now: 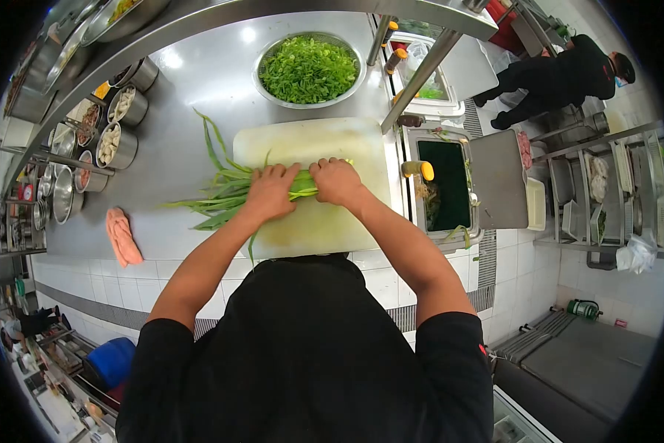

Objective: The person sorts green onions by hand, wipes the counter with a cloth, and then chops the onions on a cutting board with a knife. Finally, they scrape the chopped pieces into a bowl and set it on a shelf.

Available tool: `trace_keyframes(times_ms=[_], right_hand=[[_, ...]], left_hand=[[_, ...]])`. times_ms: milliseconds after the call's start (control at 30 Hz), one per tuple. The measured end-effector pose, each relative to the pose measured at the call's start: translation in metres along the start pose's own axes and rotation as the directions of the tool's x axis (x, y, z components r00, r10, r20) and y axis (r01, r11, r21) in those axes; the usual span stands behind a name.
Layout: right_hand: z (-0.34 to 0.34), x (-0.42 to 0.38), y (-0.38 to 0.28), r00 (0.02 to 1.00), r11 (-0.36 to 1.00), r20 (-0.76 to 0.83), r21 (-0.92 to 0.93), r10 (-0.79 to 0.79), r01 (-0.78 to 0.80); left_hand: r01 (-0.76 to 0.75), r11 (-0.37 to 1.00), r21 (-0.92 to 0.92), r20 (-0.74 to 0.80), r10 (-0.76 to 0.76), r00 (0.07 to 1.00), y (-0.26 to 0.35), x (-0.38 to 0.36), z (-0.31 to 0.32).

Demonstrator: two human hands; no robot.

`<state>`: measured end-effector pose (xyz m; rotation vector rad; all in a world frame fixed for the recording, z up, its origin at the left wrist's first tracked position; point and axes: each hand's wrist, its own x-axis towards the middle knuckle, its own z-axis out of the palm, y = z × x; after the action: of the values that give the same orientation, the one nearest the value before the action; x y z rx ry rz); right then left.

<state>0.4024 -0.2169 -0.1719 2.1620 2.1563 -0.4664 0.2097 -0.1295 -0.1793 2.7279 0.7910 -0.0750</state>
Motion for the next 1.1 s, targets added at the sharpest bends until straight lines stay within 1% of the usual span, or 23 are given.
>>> trace_keyframes(times_ms=[67, 133, 200, 267, 300, 333, 367, 400, 433, 467, 500, 533, 600, 667, 700, 767, 800, 867, 900, 933, 967, 1033, 1100], right_hand=[[-0.002, 0.002, 0.003, 0.999, 0.999, 0.045, 0.039, 0.005, -0.007], [0.000, 0.004, 0.004, 0.999, 0.999, 0.053, 0.049, -0.001, -0.002], [0.001, 0.003, 0.008, 0.998, 0.999, 0.064, 0.053, -0.006, 0.002], [0.004, 0.001, 0.007, 0.997, 0.998, -0.050, 0.026, -0.052, 0.053], [0.004, 0.002, 0.006, 0.997, 0.998, -0.049, 0.026, -0.058, 0.059], [0.003, 0.003, 0.005, 0.999, 0.998, -0.017, 0.045, -0.034, 0.035], [0.000, 0.005, 0.006, 1.000, 0.998, 0.013, 0.062, -0.009, 0.008], [-0.004, 0.010, 0.007, 1.000, 0.998, 0.006, 0.060, -0.008, 0.007], [-0.008, 0.015, 0.008, 0.997, 0.997, 0.083, 0.072, 0.000, -0.006], [-0.008, 0.016, 0.007, 0.986, 0.996, 0.168, 0.087, 0.008, -0.023], [-0.009, 0.016, 0.007, 0.984, 0.995, 0.176, 0.092, 0.015, -0.032], [-0.012, 0.020, 0.008, 0.982, 0.995, 0.189, 0.097, 0.009, -0.028], [-0.005, 0.022, 0.010, 0.978, 0.994, 0.208, 0.103, -0.001, -0.021], [0.012, 0.028, 0.020, 0.989, 0.990, 0.129, 0.135, -0.068, 0.051], [0.015, 0.024, 0.018, 0.988, 0.989, 0.137, 0.142, -0.065, 0.045], [0.009, 0.025, 0.014, 0.987, 0.997, 0.159, 0.075, -0.008, -0.004], [0.002, 0.023, 0.011, 0.987, 0.997, 0.160, 0.077, -0.003, -0.009], [-0.009, 0.014, 0.006, 0.988, 0.996, 0.156, 0.089, 0.000, -0.014], [-0.006, 0.004, 0.003, 0.987, 0.996, 0.160, 0.090, 0.001, -0.016], [-0.002, -0.010, -0.001, 0.995, 1.000, -0.100, 0.010, -0.014, 0.015], [0.000, -0.019, -0.002, 0.935, 0.997, -0.350, -0.077, -0.052, 0.027], [0.010, -0.024, 0.003, 0.937, 0.998, -0.346, -0.056, -0.036, 0.018], [0.011, -0.022, 0.008, 0.938, 1.000, -0.348, -0.026, -0.005, -0.004]], left_hand=[[0.044, 0.998, 0.040, -0.040, -0.042, 0.998, -0.014, -0.016, -0.009], [0.091, 0.992, 0.086, 0.045, -0.095, 0.994, -0.027, -0.028, -0.016], [0.113, 0.989, 0.091, 0.069, -0.119, 0.990, -0.045, -0.033, -0.025], [0.139, 0.986, 0.094, 0.100, -0.148, 0.984, -0.064, -0.032, -0.029], [0.186, 0.978, 0.096, 0.304, -0.207, 0.930, -0.078, -0.021, -0.030], [0.230, 0.967, 0.106, 0.494, -0.252, 0.832, -0.083, -0.013, -0.036], [0.232, 0.967, 0.108, 0.490, -0.254, 0.834, -0.084, -0.010, -0.039], [0.221, 0.961, 0.165, 0.534, -0.276, 0.799, -0.079, -0.005, -0.055], [0.203, 0.954, 0.222, 0.577, -0.296, 0.761, -0.071, -0.001, -0.070], [0.193, 0.956, 0.222, 0.585, -0.289, 0.758, -0.058, -0.004, -0.085], [0.114, 0.972, 0.208, 0.357, -0.183, 0.916, -0.041, -0.012, -0.099], [0.033, 0.976, 0.215, 0.095, -0.055, 0.994, -0.025, -0.015, -0.105], [-0.186, 0.982, 0.022, 0.083, 0.184, 0.979, 0.020, -0.012, -0.093], [-0.166, 0.985, 0.046, 0.086, 0.162, 0.983, 0.067, -0.019, -0.071], [-0.169, 0.985, 0.040, 0.096, 0.165, 0.982, 0.063, -0.016, -0.046], [-0.064, 0.975, 0.212, -0.244, 0.116, 0.963, 0.049, 0.001, 0.012], [-0.069, 0.975, 0.211, -0.241, 0.120, 0.963, 0.039, 0.006, 0.018], [-0.030, 0.998, -0.061, -0.146, 0.020, 0.989, 0.009, 0.009, 0.023], [-0.108, 0.994, -0.026, -0.284, 0.096, 0.954, 0.004, 0.011, 0.028], [-0.108, 0.994, -0.027, -0.284, 0.096, 0.954, 0.003, 0.014, 0.024], [-0.093, 0.994, -0.050, -0.230, 0.079, 0.970, 0.002, 0.018, 0.020], [-0.065, 0.995, -0.079, -0.173, 0.050, 0.984, -0.003, 0.024, 0.021], [-0.135, 0.988, -0.071, -0.175, 0.121, 0.977, -0.007, 0.030, 0.022]])
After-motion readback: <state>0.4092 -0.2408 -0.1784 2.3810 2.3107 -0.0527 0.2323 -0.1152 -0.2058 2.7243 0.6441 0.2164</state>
